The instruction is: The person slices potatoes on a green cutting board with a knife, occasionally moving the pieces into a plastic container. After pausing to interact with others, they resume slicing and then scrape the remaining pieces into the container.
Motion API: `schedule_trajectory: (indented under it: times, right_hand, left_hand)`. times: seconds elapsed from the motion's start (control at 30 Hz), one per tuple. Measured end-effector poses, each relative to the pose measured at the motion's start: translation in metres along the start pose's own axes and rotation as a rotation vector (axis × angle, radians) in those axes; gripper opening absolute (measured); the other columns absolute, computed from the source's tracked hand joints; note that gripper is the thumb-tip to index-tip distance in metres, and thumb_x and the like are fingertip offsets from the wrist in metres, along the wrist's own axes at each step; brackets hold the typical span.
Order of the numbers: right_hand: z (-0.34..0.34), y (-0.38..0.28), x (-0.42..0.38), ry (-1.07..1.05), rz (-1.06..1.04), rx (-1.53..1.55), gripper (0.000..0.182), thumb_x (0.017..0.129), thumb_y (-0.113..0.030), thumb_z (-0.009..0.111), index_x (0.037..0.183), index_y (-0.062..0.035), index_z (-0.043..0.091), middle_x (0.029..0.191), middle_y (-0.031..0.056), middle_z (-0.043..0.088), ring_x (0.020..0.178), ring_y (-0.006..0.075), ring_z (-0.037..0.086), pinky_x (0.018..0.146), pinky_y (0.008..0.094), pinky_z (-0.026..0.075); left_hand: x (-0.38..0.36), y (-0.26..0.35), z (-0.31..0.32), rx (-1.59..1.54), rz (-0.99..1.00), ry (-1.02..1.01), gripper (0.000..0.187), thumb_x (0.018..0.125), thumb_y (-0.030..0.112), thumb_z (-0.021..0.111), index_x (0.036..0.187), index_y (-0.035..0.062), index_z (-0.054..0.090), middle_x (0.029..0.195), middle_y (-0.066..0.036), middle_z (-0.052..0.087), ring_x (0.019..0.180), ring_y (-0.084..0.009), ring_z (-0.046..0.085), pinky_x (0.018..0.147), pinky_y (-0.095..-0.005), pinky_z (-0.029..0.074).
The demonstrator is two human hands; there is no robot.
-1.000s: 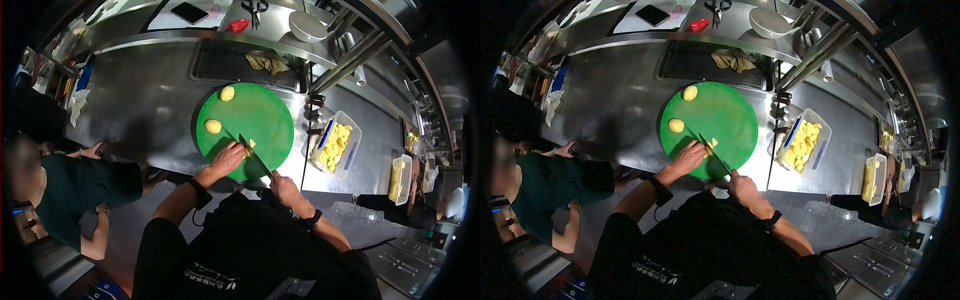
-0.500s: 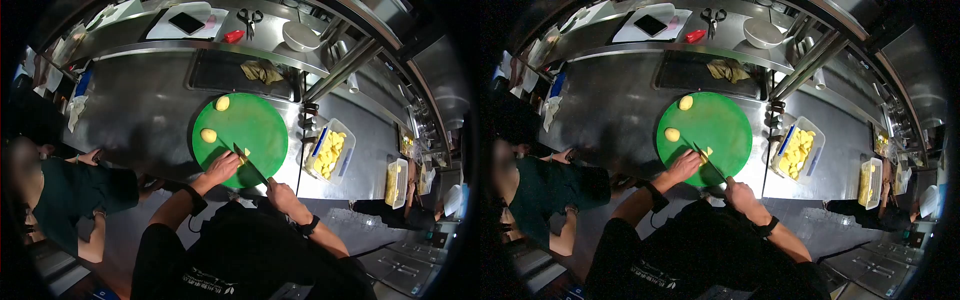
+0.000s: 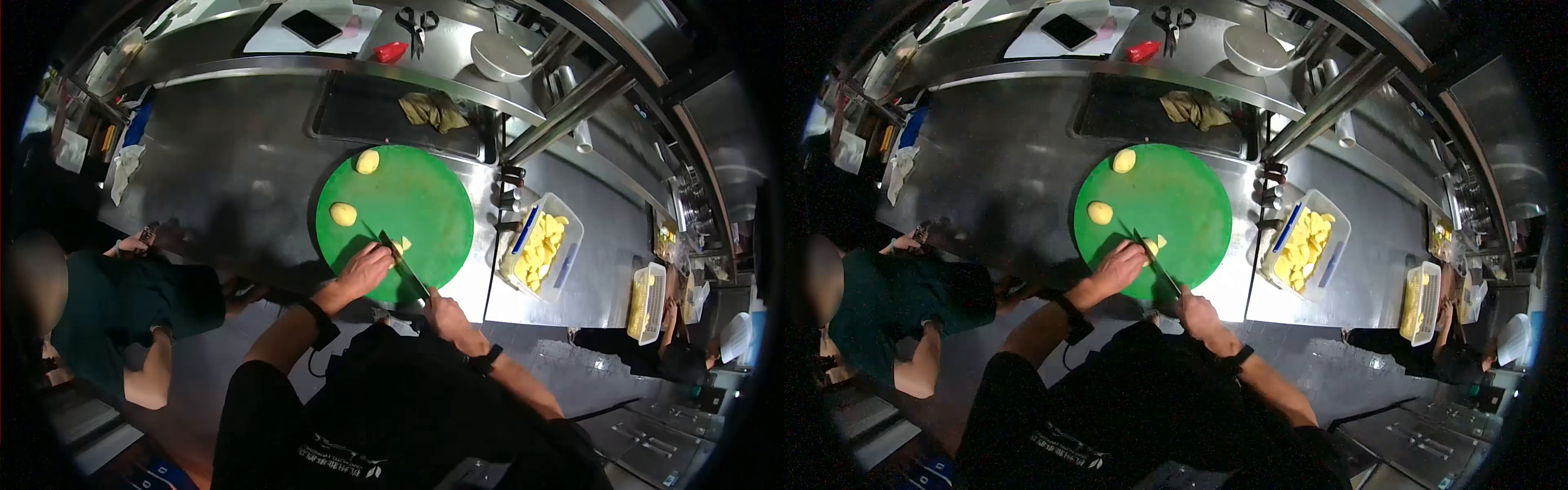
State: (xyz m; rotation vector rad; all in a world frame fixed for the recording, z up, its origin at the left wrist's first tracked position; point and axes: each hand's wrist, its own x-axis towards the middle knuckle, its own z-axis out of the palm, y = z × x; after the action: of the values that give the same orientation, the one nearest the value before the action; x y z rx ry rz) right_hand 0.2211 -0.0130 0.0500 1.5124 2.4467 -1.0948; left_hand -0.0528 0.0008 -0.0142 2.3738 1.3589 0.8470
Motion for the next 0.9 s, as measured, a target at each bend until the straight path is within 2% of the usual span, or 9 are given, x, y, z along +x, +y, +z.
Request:
schedule_trajectory:
  times: [0.07,0.27,0.3,0.37,0.43,0.63,0.73,0.83,0.9]
  right_hand:
    - [-0.001,0.004,0.001,0.018,-0.03,-0.001,0.043,0.1,-0.016,0.06,0.132,0.0113,0.051,0.079,0.0323,0.069,0.078,0.0514,0.07,0.072,0.0596,0.055]
    - [-0.061,-0.036,-0.019,-0.037,0.005,0.026,0.042,0.1,-0.014,0.058,0.132,0.0114,0.052,0.079,0.0326,0.069,0.079,0.0525,0.07,0.074,0.0603,0.055]
    - [-0.059,-0.036,-0.021,-0.036,0.017,0.025,0.039,0.1,-0.013,0.058,0.132,0.0098,0.053,0.08,0.0326,0.07,0.079,0.0524,0.07,0.074,0.0606,0.056]
    - [-0.013,-0.005,-0.007,0.0,-0.026,0.007,0.036,0.099,-0.013,0.058,0.127,0.0092,0.054,0.08,0.0318,0.07,0.078,0.0525,0.07,0.072,0.0606,0.056]
    - [-0.003,-0.007,-0.002,0.02,-0.01,0.04,0.035,0.098,-0.013,0.059,0.124,0.0096,0.055,0.081,0.0314,0.071,0.08,0.0526,0.07,0.072,0.0605,0.056]
    - [-0.046,-0.029,-0.013,-0.055,0.014,-0.011,0.034,0.098,-0.014,0.059,0.123,0.0084,0.054,0.084,0.0319,0.071,0.083,0.0524,0.07,0.075,0.0593,0.057]
    - [-0.038,-0.026,-0.018,-0.049,0.043,0.019,0.037,0.099,-0.015,0.059,0.126,0.0084,0.054,0.084,0.0317,0.071,0.082,0.0517,0.071,0.075,0.0595,0.057]
    - [0.002,-0.001,0.0,0.015,-0.047,0.034,0.028,0.101,-0.012,0.057,0.12,0.0077,0.056,0.077,0.0328,0.068,0.076,0.0524,0.069,0.071,0.0603,0.055]
    - [-0.008,-0.005,0.003,0.017,-0.027,0.023,0.028,0.101,-0.012,0.057,0.12,0.0078,0.057,0.077,0.0327,0.068,0.076,0.0524,0.069,0.071,0.0603,0.055]
  left_hand:
    - [0.005,0.001,-0.011,0.017,0.015,-0.005,0.024,0.088,0.007,0.067,0.112,0.005,0.068,0.111,-0.009,0.064,0.112,-0.0277,0.061,0.105,-0.0405,0.049]
    - [-0.001,-0.003,-0.01,0.011,0.03,-0.036,0.025,0.088,0.006,0.068,0.113,0.0035,0.068,0.115,-0.01,0.064,0.115,-0.0288,0.06,0.105,-0.0411,0.05]
    - [-0.002,-0.003,-0.01,0.01,0.016,-0.047,0.025,0.088,0.006,0.068,0.113,0.0033,0.068,0.115,-0.01,0.064,0.116,-0.0288,0.06,0.105,-0.0412,0.05]
    - [-0.001,-0.003,-0.009,0.001,0.043,-0.008,0.024,0.088,0.005,0.068,0.112,0.0031,0.069,0.115,-0.01,0.064,0.115,-0.0292,0.06,0.104,-0.0412,0.05]
    - [-0.001,-0.003,-0.008,-0.006,0.06,0.011,0.024,0.088,0.005,0.068,0.112,0.0029,0.069,0.115,-0.01,0.064,0.114,-0.0295,0.06,0.104,-0.0413,0.05]
    - [-0.006,-0.007,-0.002,-0.016,0.033,-0.004,0.022,0.089,0.003,0.069,0.111,0.0028,0.07,0.115,-0.011,0.064,0.113,-0.0309,0.06,0.103,-0.0426,0.05]
    - [-0.007,-0.005,-0.005,-0.037,-0.002,-0.004,0.022,0.09,0.002,0.069,0.111,0.0027,0.069,0.117,-0.012,0.065,0.113,-0.0335,0.061,0.101,-0.0452,0.051]
    - [-0.006,-0.002,-0.008,-0.068,0.013,0.008,0.021,0.09,0.002,0.069,0.111,0.0025,0.069,0.117,-0.012,0.064,0.113,-0.0343,0.061,0.101,-0.0454,0.051]
    - [-0.007,-0.003,-0.008,-0.064,0.011,0.016,0.021,0.09,0.002,0.069,0.111,0.0024,0.068,0.117,-0.012,0.064,0.113,-0.0347,0.061,0.101,-0.0454,0.051]
